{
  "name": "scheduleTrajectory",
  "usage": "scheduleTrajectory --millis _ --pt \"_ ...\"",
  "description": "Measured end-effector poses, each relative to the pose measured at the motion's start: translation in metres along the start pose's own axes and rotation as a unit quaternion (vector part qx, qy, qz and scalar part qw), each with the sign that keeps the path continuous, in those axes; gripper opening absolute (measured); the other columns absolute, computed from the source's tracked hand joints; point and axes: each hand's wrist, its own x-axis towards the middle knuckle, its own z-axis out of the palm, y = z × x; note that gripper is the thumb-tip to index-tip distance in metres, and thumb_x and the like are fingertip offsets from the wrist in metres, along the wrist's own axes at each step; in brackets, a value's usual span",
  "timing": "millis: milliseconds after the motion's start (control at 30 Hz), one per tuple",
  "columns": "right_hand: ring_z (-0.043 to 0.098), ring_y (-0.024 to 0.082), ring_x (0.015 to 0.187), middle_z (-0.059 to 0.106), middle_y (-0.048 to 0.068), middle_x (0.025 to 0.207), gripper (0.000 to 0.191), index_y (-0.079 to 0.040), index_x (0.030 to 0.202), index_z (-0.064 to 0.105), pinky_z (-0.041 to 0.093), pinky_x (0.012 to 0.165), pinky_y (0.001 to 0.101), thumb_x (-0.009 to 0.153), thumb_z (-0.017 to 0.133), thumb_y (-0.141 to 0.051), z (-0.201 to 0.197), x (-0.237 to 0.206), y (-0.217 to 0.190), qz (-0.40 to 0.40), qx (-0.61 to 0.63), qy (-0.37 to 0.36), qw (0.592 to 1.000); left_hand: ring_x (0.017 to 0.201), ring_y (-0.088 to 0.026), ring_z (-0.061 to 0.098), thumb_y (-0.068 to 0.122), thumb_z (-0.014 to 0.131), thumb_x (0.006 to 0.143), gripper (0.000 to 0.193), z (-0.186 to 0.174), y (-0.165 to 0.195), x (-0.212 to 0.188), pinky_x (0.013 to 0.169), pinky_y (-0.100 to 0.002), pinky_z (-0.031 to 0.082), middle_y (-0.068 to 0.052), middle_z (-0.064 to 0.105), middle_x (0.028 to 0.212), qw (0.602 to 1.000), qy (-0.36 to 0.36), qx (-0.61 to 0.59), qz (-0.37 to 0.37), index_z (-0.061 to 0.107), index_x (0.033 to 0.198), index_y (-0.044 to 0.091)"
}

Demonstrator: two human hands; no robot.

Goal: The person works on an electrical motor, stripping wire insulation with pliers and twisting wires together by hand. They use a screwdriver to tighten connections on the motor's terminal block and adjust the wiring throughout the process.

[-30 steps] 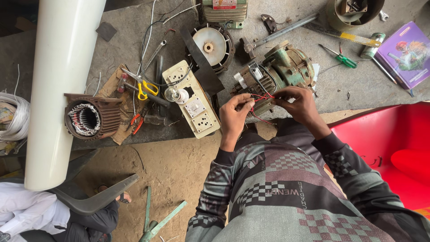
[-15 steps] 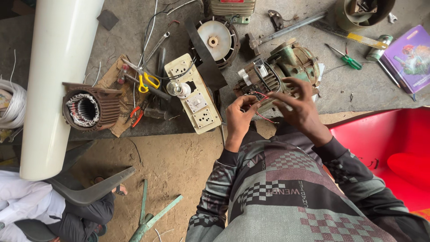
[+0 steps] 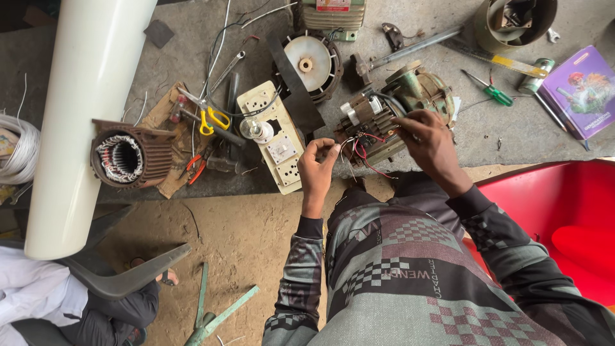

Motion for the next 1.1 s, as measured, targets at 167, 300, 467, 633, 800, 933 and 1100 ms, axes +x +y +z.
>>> scheduleTrajectory --millis 167,300,467,633,800,933,1100 --pt "0.065 0.027 0.099 0.072 0.010 0.112 0.028 -0.011 0.126 0.074 0.053 0.084 0.0385 0.098 0.072 -0.013 -0.006 -0.002 -0.001 0.058 0.050 -0.011 0.997 0.076 -0.007 0.064 0.024 0.080 0.090 0.027 -0.002 -0.020 -0.012 0.069 -0.024 0.054 0.000 0.074 0.089 0.996 -0.019 0.036 -0.075 0.074 0.106 0.003" --pt "0.066 0.027 0.097 0.073 0.011 0.113 0.029 -0.009 0.128 0.074 0.055 0.081 0.0377 0.099 0.072 -0.011 -0.008 -0.001 -0.007 0.047 0.056 -0.002 0.997 0.075 -0.007 0.065 0.026 0.078 0.092 0.029 0.003 -0.029 -0.020 0.069 -0.024 0.054 -0.001 0.074 0.087 0.995 -0.035 0.021 -0.086 0.075 0.109 0.002" --pt "0.069 0.019 0.079 0.072 0.012 0.112 0.032 -0.010 0.130 0.072 0.057 0.072 0.0323 0.098 0.070 -0.010 -0.010 0.000 -0.010 0.106 0.117 -0.025 0.987 0.076 -0.009 0.067 0.025 0.076 0.095 0.025 0.004 -0.033 -0.021 0.070 -0.025 0.054 -0.004 0.076 0.087 0.998 0.035 0.034 -0.045 0.079 0.102 0.002" --pt "0.070 0.017 0.083 0.071 0.011 0.115 0.032 -0.010 0.131 0.071 0.058 0.073 0.0309 0.099 0.070 -0.011 -0.009 -0.001 -0.009 0.113 0.139 -0.013 0.984 0.074 -0.010 0.068 0.024 0.076 0.093 0.018 -0.011 -0.023 -0.003 0.067 -0.026 0.055 -0.004 0.076 0.088 0.992 0.074 0.096 -0.020 0.079 0.094 0.007" --pt "0.070 0.017 0.086 0.070 0.011 0.116 0.033 -0.012 0.131 0.073 0.057 0.076 0.0309 0.097 0.073 -0.012 -0.009 -0.003 -0.007 0.107 0.135 -0.006 0.985 0.074 -0.012 0.065 0.016 0.074 0.097 0.009 -0.030 0.010 -0.009 0.068 -0.026 0.054 -0.004 0.073 0.088 0.965 0.101 0.212 0.112 0.078 0.098 0.008" --pt "0.070 0.016 0.088 0.071 0.009 0.115 0.031 -0.012 0.130 0.073 0.057 0.077 0.0305 0.098 0.073 -0.012 -0.010 -0.003 -0.006 0.102 0.143 -0.015 0.984 0.081 -0.011 0.070 0.017 0.075 0.096 0.006 -0.008 0.033 -0.043 0.071 -0.025 0.058 -0.002 0.074 0.094 0.982 -0.069 0.083 0.155 0.074 0.096 0.011" --pt "0.069 0.017 0.084 0.073 0.007 0.115 0.030 -0.012 0.127 0.074 0.057 0.074 0.0315 0.097 0.075 -0.012 -0.010 -0.003 -0.005 0.104 0.125 -0.023 0.986 0.069 -0.020 0.068 0.028 0.076 0.092 0.020 0.028 0.020 -0.055 0.060 -0.035 0.055 -0.006 0.073 0.090 0.914 -0.301 0.256 0.095 0.076 0.103 0.012"
